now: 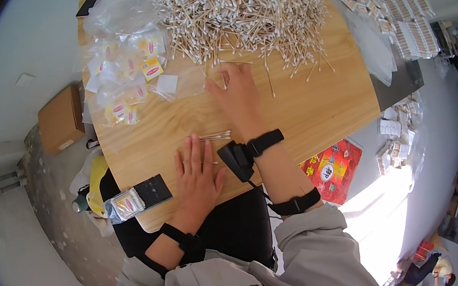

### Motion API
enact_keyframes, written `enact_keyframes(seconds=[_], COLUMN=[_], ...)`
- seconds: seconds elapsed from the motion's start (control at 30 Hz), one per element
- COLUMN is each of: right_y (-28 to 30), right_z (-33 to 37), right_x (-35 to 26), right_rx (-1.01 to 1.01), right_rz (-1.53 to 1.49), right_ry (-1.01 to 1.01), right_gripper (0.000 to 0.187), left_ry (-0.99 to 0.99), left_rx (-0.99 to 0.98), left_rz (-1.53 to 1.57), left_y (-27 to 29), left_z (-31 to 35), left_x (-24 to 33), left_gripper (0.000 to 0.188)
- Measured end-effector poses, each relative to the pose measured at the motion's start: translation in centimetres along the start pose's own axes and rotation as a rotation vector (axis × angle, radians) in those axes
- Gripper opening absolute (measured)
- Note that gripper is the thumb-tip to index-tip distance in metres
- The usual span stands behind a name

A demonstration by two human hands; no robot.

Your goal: The person sits at a wooden table and manually arranges loose cotton swabs into neat rows. They then place these rows into small plastic wrappers, seal them, and set the finished packages aside. The process is repeated continuously with a large pile of loose swabs.

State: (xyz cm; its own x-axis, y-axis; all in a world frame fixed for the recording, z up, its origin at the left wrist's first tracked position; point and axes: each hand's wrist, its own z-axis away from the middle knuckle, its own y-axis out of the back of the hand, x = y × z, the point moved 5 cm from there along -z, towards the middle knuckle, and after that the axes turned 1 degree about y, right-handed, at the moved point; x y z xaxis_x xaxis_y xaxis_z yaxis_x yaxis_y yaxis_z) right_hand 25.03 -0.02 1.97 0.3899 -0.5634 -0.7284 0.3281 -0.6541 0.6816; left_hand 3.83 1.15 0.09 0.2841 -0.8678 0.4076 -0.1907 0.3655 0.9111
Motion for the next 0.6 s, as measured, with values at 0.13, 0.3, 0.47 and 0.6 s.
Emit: enact_keyframes(seconds=[0.13, 0.3, 0.47, 0.6], right_y=[-1.9, -1.9, -0.7, -1.1], right_z=[-2.8, -4.7, -5.5, -3.3], right_x=[-0.4, 1.0, 2.8, -0.1], right_rx=[0.109, 0.044, -0.069, 0.076], right_rz=[0.281, 0.231, 0.154, 0.275], right_ry=[0.101, -0.018, -0.054, 0.053], right_gripper=[0.04, 0.039, 0.051, 0.074], left_ry=[-0.003, 0.001, 0.006, 0.015], left_rx=[0.003, 0.003, 0.015, 0.03], left_rz=[-0.005, -0.006, 0.029, 0.047], left_y=[-0.2, 0.1, 0.3, 0.3], left_z=[0.0, -0.2, -0.1, 0.1], left_x=[0.0, -0.2, -0.1, -0.4], left_gripper=[0.071, 0.069, 0.068, 0.067])
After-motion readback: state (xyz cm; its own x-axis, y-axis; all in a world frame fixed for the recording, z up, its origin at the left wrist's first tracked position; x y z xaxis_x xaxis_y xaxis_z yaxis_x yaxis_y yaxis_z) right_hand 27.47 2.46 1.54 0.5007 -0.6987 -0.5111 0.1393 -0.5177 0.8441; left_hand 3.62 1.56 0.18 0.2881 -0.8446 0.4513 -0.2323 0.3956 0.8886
